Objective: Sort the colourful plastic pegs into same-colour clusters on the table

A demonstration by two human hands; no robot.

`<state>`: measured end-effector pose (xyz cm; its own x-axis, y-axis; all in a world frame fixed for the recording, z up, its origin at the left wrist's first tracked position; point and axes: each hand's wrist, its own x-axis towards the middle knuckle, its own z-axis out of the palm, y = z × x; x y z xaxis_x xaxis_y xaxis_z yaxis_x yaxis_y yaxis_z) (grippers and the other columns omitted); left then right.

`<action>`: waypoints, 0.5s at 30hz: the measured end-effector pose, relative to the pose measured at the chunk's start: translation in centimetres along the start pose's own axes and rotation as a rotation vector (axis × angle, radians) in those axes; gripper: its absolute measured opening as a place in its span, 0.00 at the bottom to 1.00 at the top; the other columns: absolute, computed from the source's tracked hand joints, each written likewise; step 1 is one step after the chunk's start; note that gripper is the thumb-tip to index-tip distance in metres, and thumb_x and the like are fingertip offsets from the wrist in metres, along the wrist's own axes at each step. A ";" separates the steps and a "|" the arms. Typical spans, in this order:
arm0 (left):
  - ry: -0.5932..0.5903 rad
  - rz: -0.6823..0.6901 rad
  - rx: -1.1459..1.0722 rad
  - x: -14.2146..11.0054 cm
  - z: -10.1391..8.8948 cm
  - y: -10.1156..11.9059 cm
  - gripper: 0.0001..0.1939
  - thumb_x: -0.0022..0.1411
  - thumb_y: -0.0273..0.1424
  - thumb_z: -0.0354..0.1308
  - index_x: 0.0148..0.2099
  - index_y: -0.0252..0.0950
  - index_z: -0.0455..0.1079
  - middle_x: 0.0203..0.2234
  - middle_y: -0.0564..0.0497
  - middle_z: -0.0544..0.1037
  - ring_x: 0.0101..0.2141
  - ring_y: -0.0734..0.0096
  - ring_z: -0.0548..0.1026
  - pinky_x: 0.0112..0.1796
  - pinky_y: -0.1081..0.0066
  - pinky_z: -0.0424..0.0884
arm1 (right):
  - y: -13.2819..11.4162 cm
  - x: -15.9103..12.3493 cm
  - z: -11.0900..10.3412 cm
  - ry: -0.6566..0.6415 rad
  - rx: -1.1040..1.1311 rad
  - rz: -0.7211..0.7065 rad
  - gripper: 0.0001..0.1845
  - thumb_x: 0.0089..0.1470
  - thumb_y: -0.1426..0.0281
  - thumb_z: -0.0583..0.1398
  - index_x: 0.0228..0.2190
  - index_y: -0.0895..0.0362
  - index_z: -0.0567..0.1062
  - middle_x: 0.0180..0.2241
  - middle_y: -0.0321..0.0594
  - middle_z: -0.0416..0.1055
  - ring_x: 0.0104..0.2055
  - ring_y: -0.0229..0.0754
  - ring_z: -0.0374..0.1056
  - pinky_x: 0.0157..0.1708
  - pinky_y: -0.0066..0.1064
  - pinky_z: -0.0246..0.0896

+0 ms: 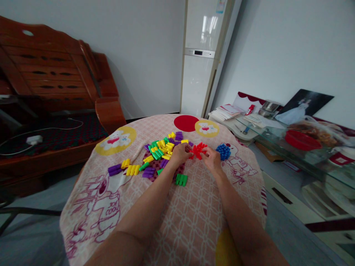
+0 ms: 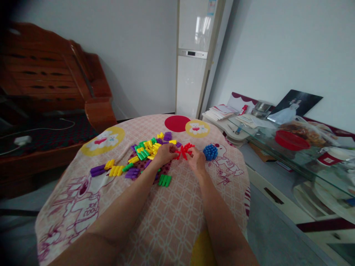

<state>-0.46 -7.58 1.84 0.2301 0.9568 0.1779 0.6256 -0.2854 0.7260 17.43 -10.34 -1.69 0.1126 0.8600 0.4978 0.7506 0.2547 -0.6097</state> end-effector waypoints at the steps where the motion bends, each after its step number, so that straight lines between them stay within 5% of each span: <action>1: 0.020 -0.010 0.016 0.0 0.2 0.1 0.11 0.48 0.27 0.64 0.37 0.32 0.75 0.27 0.50 0.79 0.29 0.71 0.76 0.32 0.74 0.69 | 0.1 0.0 0.0 0.006 0.019 -0.003 0.08 0.48 0.67 0.59 0.30 0.55 0.77 0.20 0.35 0.72 0.21 0.39 0.65 0.24 0.28 0.56; 8: 0.068 -0.055 0.028 -0.2 1.1 0.2 0.09 0.58 0.29 0.57 0.41 0.35 0.75 0.29 0.50 0.80 0.31 0.71 0.77 0.35 0.74 0.70 | 0.1 0.1 -0.4 0.053 0.087 -0.020 0.10 0.48 0.64 0.57 0.28 0.55 0.77 0.20 0.35 0.72 0.22 0.38 0.65 0.26 0.28 0.58; 15: 0.027 -0.056 0.122 0.0 1.9 -0.1 0.13 0.57 0.25 0.56 0.45 0.33 0.73 0.35 0.46 0.81 0.36 0.67 0.78 0.40 0.72 0.71 | 0.9 0.6 -1.3 0.256 0.155 0.087 0.13 0.48 0.62 0.56 0.28 0.57 0.77 0.22 0.39 0.73 0.25 0.41 0.68 0.29 0.30 0.62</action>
<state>0.84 -7.68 0.52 0.1734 0.9720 0.1585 0.7230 -0.2349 0.6497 19.07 -10.15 -1.12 0.3475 0.7471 0.5667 0.6245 0.2664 -0.7342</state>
